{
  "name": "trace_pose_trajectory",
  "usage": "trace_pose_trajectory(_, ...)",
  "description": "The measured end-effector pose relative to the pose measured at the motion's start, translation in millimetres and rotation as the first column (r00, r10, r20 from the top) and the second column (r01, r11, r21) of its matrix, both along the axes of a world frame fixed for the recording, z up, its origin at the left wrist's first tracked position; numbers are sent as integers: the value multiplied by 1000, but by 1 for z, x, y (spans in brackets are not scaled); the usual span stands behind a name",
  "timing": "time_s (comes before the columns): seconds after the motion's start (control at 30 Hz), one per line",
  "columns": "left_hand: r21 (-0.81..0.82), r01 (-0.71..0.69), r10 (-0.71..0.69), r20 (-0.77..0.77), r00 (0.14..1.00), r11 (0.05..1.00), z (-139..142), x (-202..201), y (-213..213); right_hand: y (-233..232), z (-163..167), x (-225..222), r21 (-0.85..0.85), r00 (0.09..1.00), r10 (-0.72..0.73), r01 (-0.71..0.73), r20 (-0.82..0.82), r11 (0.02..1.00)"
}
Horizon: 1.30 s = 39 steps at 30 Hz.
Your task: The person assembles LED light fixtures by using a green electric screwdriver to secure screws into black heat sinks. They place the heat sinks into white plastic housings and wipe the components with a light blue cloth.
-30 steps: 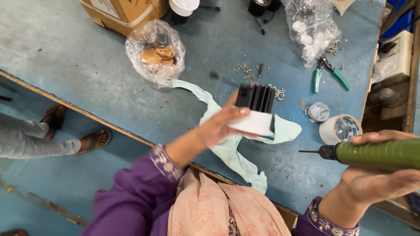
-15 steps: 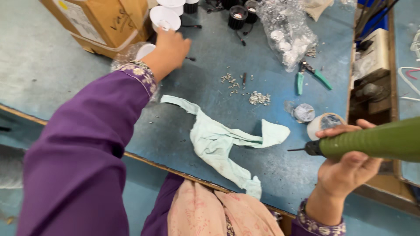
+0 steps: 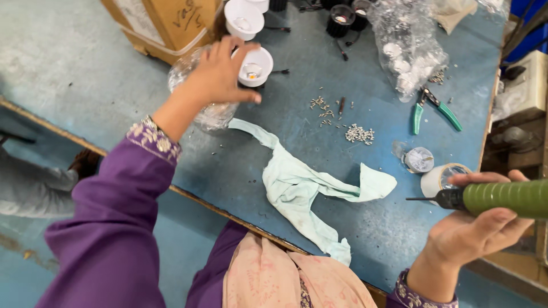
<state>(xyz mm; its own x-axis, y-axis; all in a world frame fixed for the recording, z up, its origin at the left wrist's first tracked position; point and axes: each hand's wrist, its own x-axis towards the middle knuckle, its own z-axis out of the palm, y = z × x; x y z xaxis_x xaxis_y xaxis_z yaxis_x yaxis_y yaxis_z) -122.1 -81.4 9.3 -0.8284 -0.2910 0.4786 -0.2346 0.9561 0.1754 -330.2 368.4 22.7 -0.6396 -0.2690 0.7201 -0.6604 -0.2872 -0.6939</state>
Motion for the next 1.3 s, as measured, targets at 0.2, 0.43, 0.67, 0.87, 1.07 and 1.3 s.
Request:
trace_pose_trajectory(0.2, 166, 139, -106, -197, 975, 976, -33, -57, 23, 1, -52, 24, -242, 876, -9, 142, 482, 960)
trace_pose_trajectory(0.43, 227, 122, -95, -127, 987, 966, -60, -201, 0, 12, -144, 54, 437, 739, -147, -215, 658, 873)
trace_pose_trajectory(0.67, -68, -39, 36, -48, 998, 997, -41, -326, -56, 35, -231, 35, 557, 764, -305, -85, 569, 826)
trace_pose_trajectory(0.87, -51, -153, 161, 322, 933, 987, -28, -393, -78, 63, -306, 17, 489, 906, -233, 33, 354, 871)
trace_pose_trajectory(1.07, -32, -110, 115, 248, 962, 993, -51, -408, -69, 82, -315, 30, 571, 812, -366, 50, 454, 819)
trace_pose_trajectory(1.3, 97, 94, -125, 406, 905, 991, -59, -380, 5, 74, -299, 23, 699, 766, -439, -19, 470, 715)
